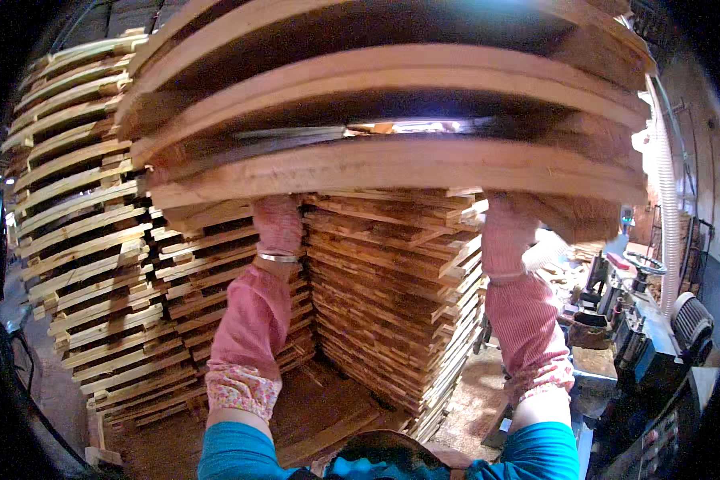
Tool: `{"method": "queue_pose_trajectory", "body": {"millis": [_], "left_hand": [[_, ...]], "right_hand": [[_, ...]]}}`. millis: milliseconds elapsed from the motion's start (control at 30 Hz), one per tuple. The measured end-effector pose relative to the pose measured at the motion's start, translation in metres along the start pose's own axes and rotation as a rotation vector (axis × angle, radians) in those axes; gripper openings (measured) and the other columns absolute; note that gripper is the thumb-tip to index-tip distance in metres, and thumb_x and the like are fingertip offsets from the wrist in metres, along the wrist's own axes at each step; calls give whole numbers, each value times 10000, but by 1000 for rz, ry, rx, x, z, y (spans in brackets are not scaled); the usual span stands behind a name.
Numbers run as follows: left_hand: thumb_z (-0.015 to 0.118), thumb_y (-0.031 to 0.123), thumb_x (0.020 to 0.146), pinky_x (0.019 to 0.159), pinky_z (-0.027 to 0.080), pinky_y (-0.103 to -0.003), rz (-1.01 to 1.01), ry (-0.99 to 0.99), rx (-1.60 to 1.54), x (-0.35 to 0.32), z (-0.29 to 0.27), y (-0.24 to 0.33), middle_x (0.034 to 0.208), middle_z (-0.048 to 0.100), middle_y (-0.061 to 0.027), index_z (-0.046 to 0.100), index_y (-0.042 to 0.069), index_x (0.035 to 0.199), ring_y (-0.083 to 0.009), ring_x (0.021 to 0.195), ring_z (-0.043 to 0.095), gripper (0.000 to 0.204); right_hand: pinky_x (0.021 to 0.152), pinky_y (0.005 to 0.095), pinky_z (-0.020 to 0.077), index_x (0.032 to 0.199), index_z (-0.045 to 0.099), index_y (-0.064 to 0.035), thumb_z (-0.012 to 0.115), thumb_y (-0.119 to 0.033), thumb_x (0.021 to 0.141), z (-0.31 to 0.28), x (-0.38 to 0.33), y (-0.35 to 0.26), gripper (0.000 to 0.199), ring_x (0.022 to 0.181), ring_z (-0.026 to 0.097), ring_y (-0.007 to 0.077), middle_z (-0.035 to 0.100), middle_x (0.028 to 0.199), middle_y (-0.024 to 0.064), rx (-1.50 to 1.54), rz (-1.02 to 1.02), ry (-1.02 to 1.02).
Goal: The person feeds wooden planks into a planer machine to smooth their surfaces. They handle the planks one at a time, guiding them through the machine and stacking the finished pieces on a growing pile to the left.
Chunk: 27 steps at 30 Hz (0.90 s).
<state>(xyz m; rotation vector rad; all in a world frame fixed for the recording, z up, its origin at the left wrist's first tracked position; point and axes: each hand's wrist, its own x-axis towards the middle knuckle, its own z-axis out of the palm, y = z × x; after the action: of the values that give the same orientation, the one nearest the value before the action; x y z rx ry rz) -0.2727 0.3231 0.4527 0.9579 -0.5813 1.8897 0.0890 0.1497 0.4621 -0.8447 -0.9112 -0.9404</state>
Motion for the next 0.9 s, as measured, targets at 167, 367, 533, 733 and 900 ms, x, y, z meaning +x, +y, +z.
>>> {"method": "queue_pose_trajectory", "body": {"millis": [167, 367, 533, 733, 900], "left_hand": [[405, 556, 1104, 1177, 436, -554, -185, -301, -459, -3, -80, 4, 1467, 613, -102, 576, 142, 1472, -353, 1338, 568, 579], [415, 548, 1103, 1158, 441, -545, -370, -22, -224, -63, -27, 45, 1445, 621, -105, 585, 133, 1454, -345, 1315, 572, 569], [424, 542, 1101, 1143, 445, -537, -422, 60, -107, -99, -24, 74, 1426, 627, -107, 592, 127, 1439, -338, 1296, 577, 561], [434, 535, 1099, 1124, 450, -527, -482, 121, -27, -159, -19, 89, 1403, 634, -110, 600, 119, 1421, -329, 1273, 582, 552], [442, 528, 1097, 1108, 454, -519, -517, 155, 55, -190, -20, 104, 1384, 640, -113, 607, 112, 1407, -322, 1254, 586, 544]], "right_hand": [[1017, 494, 520, 1359, 642, -27, 640, -314, 1068, -56, -27, -48, 409, 1174, 665, 396, 707, 1296, 181, -170, -84, 27], [1025, 492, 520, 1362, 642, -34, 636, -330, 1067, -142, -33, -86, 418, 1185, 661, 388, 704, 1302, 176, -302, -84, 10], [1031, 491, 520, 1364, 642, -41, 634, -344, 1066, -209, -63, -106, 425, 1194, 658, 382, 701, 1307, 172, -381, -21, -26], [1038, 489, 519, 1367, 642, -48, 630, -360, 1066, -281, -98, -108, 434, 1205, 654, 374, 698, 1313, 167, -468, 66, -80], [1045, 488, 519, 1369, 642, -54, 627, -374, 1065, -319, -118, -93, 441, 1215, 651, 368, 696, 1318, 163, -513, 135, -143]]}}
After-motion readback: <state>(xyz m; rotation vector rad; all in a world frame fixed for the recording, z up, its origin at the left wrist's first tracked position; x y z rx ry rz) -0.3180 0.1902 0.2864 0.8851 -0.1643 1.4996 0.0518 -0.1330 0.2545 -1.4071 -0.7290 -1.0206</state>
